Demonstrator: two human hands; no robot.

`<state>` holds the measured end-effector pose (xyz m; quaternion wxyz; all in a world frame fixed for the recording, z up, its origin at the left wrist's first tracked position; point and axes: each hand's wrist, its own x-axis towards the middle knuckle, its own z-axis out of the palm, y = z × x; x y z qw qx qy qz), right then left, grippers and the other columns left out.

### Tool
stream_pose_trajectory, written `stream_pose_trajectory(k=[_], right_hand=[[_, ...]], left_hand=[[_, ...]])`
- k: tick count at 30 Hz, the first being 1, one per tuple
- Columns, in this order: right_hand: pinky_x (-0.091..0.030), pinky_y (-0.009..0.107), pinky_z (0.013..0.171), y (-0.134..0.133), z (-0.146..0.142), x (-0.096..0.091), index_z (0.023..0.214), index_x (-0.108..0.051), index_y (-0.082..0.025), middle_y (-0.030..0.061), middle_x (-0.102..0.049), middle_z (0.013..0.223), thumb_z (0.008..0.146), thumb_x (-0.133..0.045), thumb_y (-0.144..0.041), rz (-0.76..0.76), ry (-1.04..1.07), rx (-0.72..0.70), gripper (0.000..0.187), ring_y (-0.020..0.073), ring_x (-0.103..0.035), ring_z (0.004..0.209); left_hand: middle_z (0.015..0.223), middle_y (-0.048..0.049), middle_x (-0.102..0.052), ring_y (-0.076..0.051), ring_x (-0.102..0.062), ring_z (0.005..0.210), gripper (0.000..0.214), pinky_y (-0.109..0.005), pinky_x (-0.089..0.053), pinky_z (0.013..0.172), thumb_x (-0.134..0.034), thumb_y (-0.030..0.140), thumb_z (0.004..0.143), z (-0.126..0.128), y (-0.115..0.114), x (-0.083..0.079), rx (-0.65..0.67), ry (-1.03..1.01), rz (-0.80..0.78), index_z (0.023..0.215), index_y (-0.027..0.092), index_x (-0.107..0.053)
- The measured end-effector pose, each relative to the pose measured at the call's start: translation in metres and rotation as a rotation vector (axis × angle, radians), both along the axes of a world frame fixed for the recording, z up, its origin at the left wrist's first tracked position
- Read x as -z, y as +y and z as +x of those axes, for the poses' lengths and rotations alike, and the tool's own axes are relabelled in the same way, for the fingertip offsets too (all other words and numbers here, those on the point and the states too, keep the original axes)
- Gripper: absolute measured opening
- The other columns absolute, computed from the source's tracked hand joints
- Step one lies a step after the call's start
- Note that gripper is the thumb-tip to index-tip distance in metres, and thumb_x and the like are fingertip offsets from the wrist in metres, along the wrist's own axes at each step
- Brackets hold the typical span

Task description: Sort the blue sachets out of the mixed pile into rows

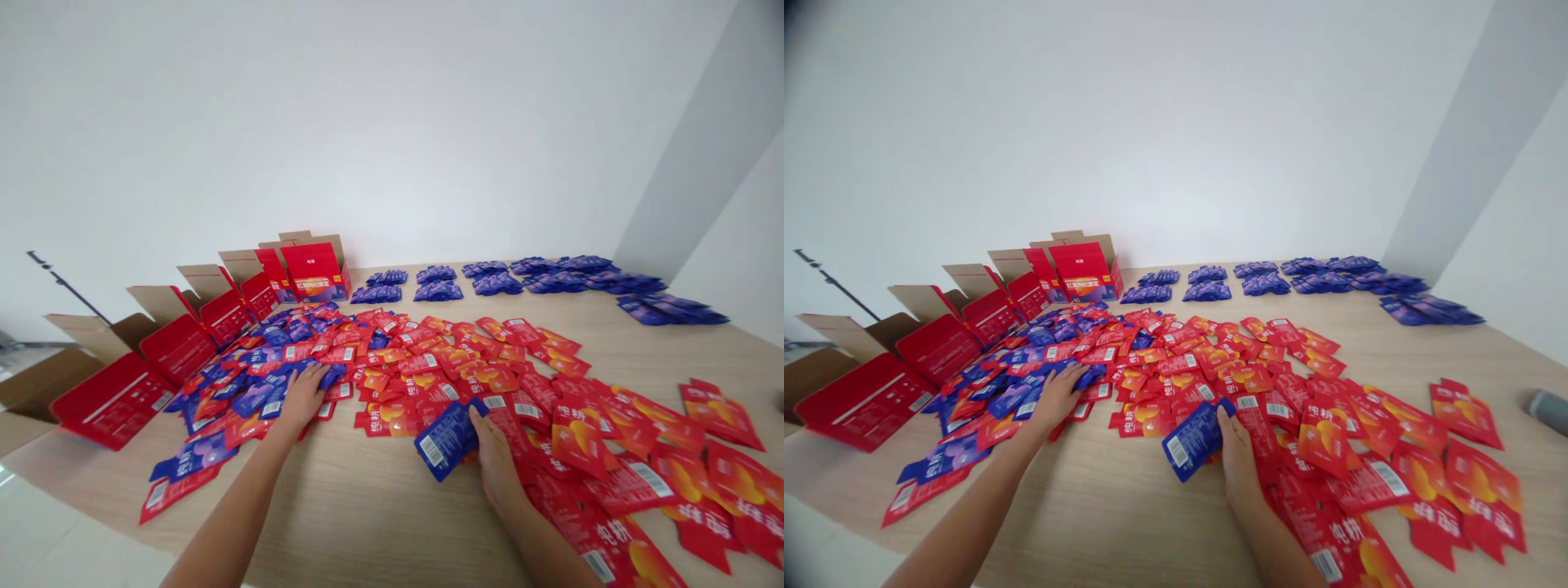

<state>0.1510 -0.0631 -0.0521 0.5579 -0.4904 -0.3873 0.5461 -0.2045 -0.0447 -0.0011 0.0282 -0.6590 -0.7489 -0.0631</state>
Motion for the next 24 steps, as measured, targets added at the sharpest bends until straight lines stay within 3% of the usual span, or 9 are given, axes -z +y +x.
stream_pose_trajectory(k=[3, 5, 8, 10, 12, 15, 19, 24], right_hand=[[-0.049, 0.034, 0.071, -0.002, 0.0, -0.008, 0.072, -0.067, -0.022, 0.0008, -0.072, 0.075, 0.067, -0.068, -0.056, -0.061, 0.098, 0.01, 0.035, 0.0223, -0.063, 0.073], [-0.049, 0.034, 0.072, -0.003, -0.001, -0.012, 0.076, -0.069, -0.021, 0.0004, -0.072, 0.076, 0.063, -0.071, -0.056, -0.076, 0.139, 0.002, 0.038, 0.0229, -0.064, 0.075], [-0.049, 0.032, 0.077, -0.003, -0.003, -0.013, 0.082, -0.071, -0.021, 0.0004, -0.074, 0.084, 0.059, -0.075, -0.053, -0.129, 0.188, 0.046, 0.04, 0.0224, -0.065, 0.083], [-0.049, 0.031, 0.083, -0.002, -0.004, -0.012, 0.083, -0.072, -0.022, 0.0006, -0.074, 0.092, 0.057, -0.078, -0.05, -0.175, 0.244, 0.09, 0.039, 0.0221, -0.064, 0.093], [-0.049, 0.032, 0.084, -0.002, -0.005, -0.013, 0.082, -0.072, -0.023, 0.0008, -0.074, 0.093, 0.055, -0.08, -0.048, -0.212, 0.328, 0.074, 0.038, 0.0228, -0.065, 0.095], [-0.051, 0.035, 0.08, -0.004, -0.006, -0.02, 0.077, -0.072, -0.022, 0.003, -0.074, 0.086, 0.057, -0.079, -0.05, -0.214, 0.425, -0.081, 0.036, 0.0247, -0.066, 0.09], [-0.049, 0.037, 0.087, -0.009, -0.009, -0.031, 0.086, -0.073, -0.022, 0.0042, -0.074, 0.094, 0.058, -0.081, -0.048, -0.188, 0.539, -0.183, 0.039, 0.0254, -0.064, 0.1], [-0.051, 0.038, 0.081, -0.007, -0.008, -0.034, 0.078, -0.071, -0.023, 0.0012, -0.074, 0.083, 0.06, -0.081, -0.046, -0.153, 0.663, -0.164, 0.032, 0.0235, -0.067, 0.088]], left_hand=[[0.132, -0.0067, -0.059, -0.023, -0.049, 0.127, 0.049, -0.049, -0.024, 0.113, -0.041, 0.011, 0.079, 0.013, -0.003, -0.005, 0.102, -0.151, 0.096, 0.124, 0.022, -0.057], [0.122, -0.0068, -0.066, -0.024, -0.057, 0.118, 0.038, -0.046, -0.034, 0.108, -0.043, 0.022, 0.083, 0.026, -0.002, -0.014, 0.073, -0.354, 0.258, 0.116, 0.021, -0.062], [0.099, -0.0075, -0.072, -0.024, -0.065, 0.096, 0.038, -0.037, -0.049, 0.088, -0.049, 0.046, 0.083, 0.055, 0.003, -0.028, -0.051, -0.745, 0.521, 0.1, 0.017, -0.067], [0.075, -0.0032, -0.07, -0.02, -0.065, 0.072, 0.042, -0.03, -0.051, 0.068, -0.057, 0.055, 0.076, 0.081, 0.004, -0.034, -0.096, -1.008, 0.574, 0.085, 0.016, -0.066], [0.05, 0.0044, -0.057, -0.012, -0.053, 0.046, 0.042, -0.022, -0.041, 0.046, -0.062, 0.058, 0.071, 0.111, 0.003, -0.036, -0.11, -1.237, 0.5, 0.07, 0.017, -0.06], [0.038, 0.01, -0.043, -0.007, -0.037, 0.031, 0.037, -0.018, -0.028, 0.035, -0.068, 0.052, 0.068, 0.152, -0.003, -0.033, -0.091, -1.485, 0.372, 0.065, 0.018, -0.054], [0.063, 0.0053, -0.065, -0.01, -0.057, 0.042, 0.038, -0.02, -0.044, 0.044, -0.077, 0.037, 0.06, 0.192, -0.015, -0.02, -0.118, -1.793, 0.309, 0.088, 0.019, -0.058], [0.076, 0.0, -0.07, -0.018, -0.067, 0.06, 0.041, -0.031, -0.054, 0.06, -0.078, 0.037, 0.058, 0.217, -0.034, 0.003, -0.155, -1.909, 0.14, 0.089, 0.019, -0.06]])
